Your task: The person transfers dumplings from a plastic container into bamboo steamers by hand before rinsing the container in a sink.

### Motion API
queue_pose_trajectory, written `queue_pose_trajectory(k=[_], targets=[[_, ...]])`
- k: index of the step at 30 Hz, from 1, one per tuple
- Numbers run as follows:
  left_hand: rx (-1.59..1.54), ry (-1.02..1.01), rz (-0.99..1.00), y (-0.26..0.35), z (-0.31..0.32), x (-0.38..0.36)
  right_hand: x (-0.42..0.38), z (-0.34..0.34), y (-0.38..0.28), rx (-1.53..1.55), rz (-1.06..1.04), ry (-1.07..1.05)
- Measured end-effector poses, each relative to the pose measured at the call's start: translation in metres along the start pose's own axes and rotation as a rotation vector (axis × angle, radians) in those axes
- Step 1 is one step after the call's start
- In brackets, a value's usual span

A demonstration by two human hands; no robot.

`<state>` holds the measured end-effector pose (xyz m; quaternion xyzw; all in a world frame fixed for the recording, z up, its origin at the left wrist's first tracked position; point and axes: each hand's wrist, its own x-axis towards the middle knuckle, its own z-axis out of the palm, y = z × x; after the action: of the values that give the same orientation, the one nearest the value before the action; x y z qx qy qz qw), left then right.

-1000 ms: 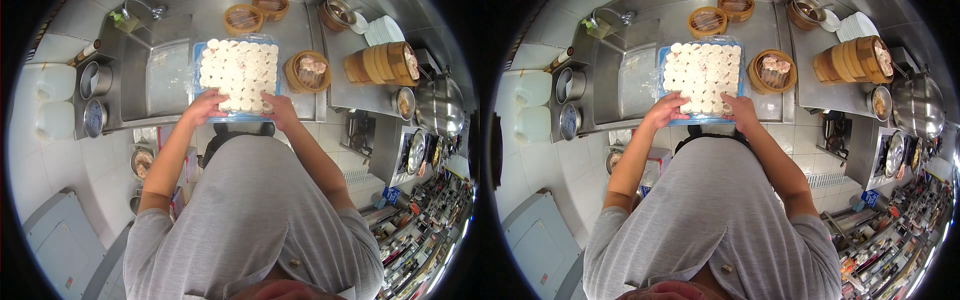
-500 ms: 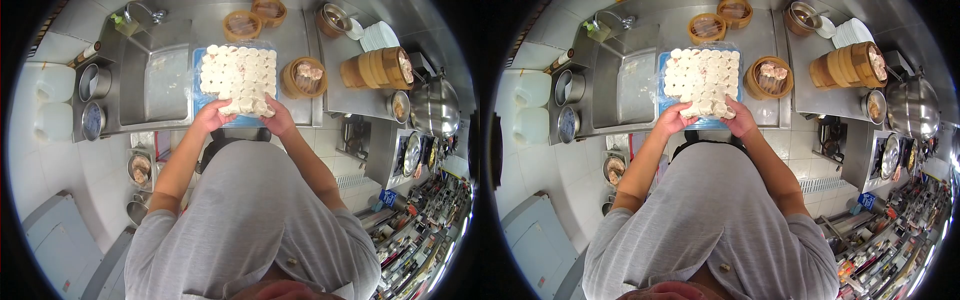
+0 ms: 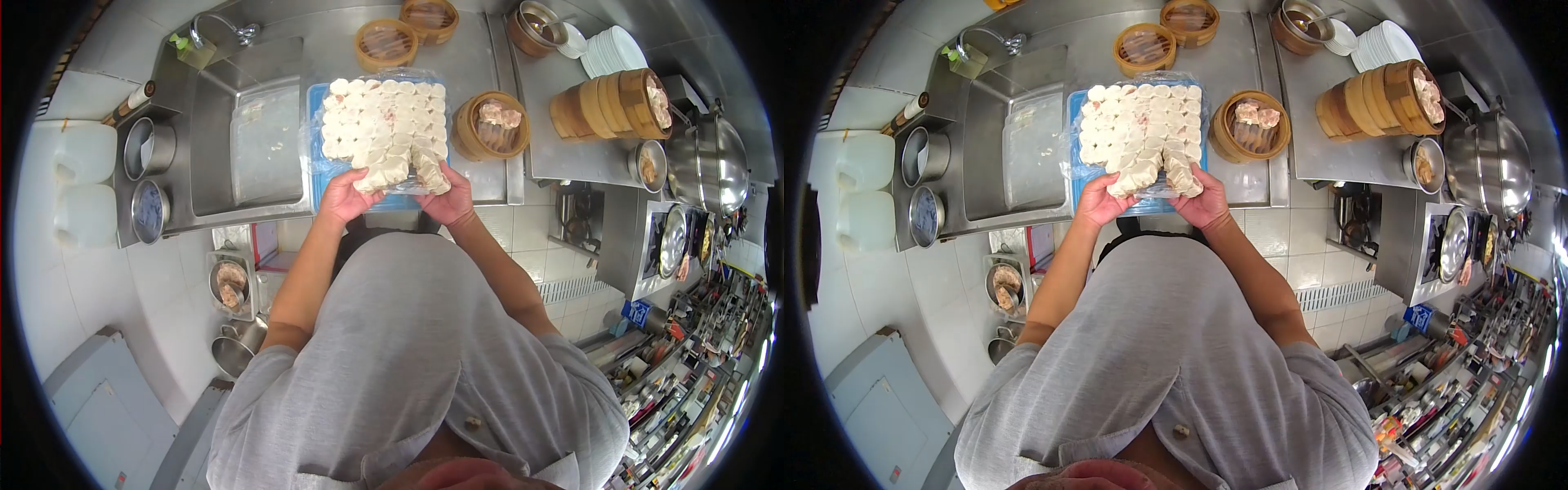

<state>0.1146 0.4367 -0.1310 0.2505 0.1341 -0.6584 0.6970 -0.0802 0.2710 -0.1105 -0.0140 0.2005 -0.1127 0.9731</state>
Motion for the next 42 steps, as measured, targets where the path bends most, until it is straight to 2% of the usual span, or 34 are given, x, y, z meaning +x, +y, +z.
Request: queue_pose_trajectory(k=[2,5,11,14,17,20,23,24,26,28,31,32,35,38,41,42], targets=[[0.094,0.055,-0.001,0.01,0.002,-0.002,-0.001,-0.014,-0.015,-0.033,0.125,-0.042],[0.447,0.133,0.025,0.027,0.03,-0.015,-0.013,0.035,-0.027,-0.523,0.149,0.388],[0.703,0.241,-0.014,0.027,0.03,-0.011,-0.006,0.057,-0.041,-0.819,0.234,0.563],[0.805,0.271,0.025,0.022,0.032,-0.009,-0.004,0.066,-0.054,-0.705,0.274,0.577],[0.857,0.264,0.041,0.019,0.038,-0.01,0.004,0.042,-0.073,-0.504,0.372,0.593],[1.02,0.33,0.072,0.016,0.031,-0.009,-0.003,0.031,-0.082,-0.451,0.437,0.472],[1.72,0.412,0.315,0.02,0.038,-0.036,-0.03,0.06,-0.078,-0.6,0.243,0.452],[1.697,0.406,0.329,0.021,0.053,-0.047,-0.035,0.04,-0.085,-0.662,0.205,0.297],[1.65,0.405,0.353,0.024,0.085,-0.066,-0.047,0.069,-0.068,-0.9,-0.023,0.313],[1.356,0.183,0.306,0.014,0.1,-0.058,-0.047,0.081,-0.05,-1.05,-0.243,0.238],[0.965,-0.078,0.25,-0.006,0.12,-0.03,-0.035,0.101,-0.024,-0.994,-0.359,0.166],[0.842,-0.153,0.232,-0.009,0.124,-0.023,-0.029,0.099,-0.019,-0.984,-0.362,0.17],[0.936,-0.164,0.233,-0.001,0.131,-0.018,-0.022,0.106,-0.013,-1.032,-0.367,0.166],[1.079,-0.08,0.182,0.006,0.133,-0.025,-0.02,0.106,-0.025,-1.225,-0.306,0.169],[1.141,-0.107,0.22,0.006,0.135,-0.03,-0.022,0.117,-0.032,-1.313,-0.258,0.122],[1.09,-0.122,0.205,0.005,0.136,-0.032,-0.02,0.114,-0.033,-1.239,-0.234,0.095]])
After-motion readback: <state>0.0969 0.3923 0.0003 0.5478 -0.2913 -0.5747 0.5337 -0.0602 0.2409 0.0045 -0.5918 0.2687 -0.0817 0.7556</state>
